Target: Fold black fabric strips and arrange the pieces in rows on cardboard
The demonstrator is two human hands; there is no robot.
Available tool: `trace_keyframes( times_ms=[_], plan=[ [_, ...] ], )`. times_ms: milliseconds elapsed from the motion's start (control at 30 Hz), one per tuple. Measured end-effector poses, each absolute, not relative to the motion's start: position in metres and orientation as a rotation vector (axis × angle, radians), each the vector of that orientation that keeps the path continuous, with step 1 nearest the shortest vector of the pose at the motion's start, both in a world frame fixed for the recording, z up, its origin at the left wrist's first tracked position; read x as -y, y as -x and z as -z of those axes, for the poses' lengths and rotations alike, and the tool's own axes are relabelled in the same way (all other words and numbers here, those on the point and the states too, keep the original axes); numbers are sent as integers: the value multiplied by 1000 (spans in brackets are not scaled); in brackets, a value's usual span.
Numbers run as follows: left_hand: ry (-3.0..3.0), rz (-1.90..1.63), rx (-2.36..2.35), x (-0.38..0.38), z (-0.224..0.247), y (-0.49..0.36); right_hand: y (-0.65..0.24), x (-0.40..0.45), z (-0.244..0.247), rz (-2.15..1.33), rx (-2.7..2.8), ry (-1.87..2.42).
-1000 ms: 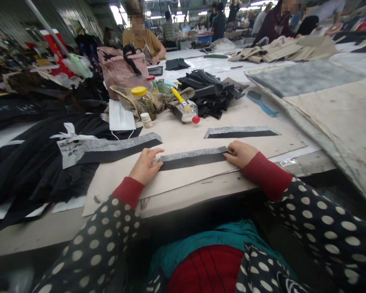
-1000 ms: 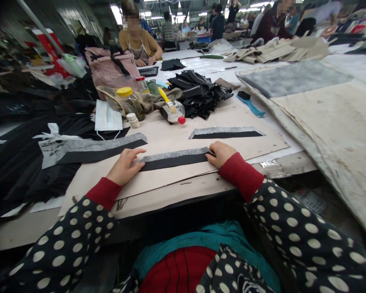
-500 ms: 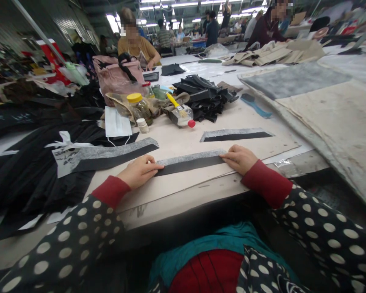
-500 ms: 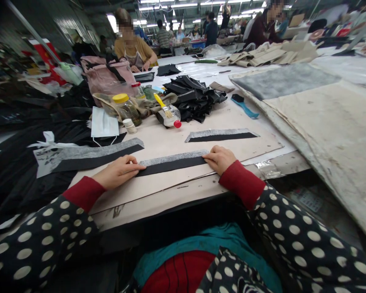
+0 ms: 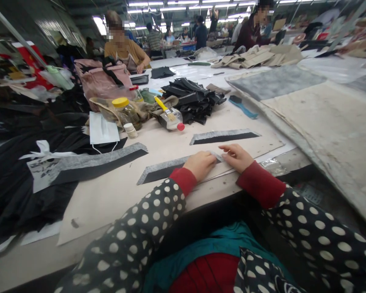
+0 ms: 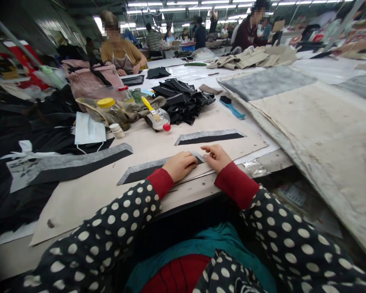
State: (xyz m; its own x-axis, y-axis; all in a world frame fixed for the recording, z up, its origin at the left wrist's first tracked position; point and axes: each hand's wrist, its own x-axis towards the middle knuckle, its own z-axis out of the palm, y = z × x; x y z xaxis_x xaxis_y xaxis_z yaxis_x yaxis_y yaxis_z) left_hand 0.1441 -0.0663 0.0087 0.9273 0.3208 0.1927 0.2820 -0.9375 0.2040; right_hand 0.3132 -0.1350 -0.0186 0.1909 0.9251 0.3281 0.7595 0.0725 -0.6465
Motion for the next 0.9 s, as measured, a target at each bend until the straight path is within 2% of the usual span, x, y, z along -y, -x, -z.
trace_keyframes(
  times_ms=[167, 467, 900],
  plan=[
    [-2951, -433, -498, 66, -1, -138, -329, 140, 12, -511, 1555, 1859],
    [-2992, -452, -528, 70, 3, -141, -314, 137, 12, -274, 1722, 1991],
    [-2994, -411, -662, 75, 0, -143, -313, 139, 13, -265, 1732, 1976]
  ],
)
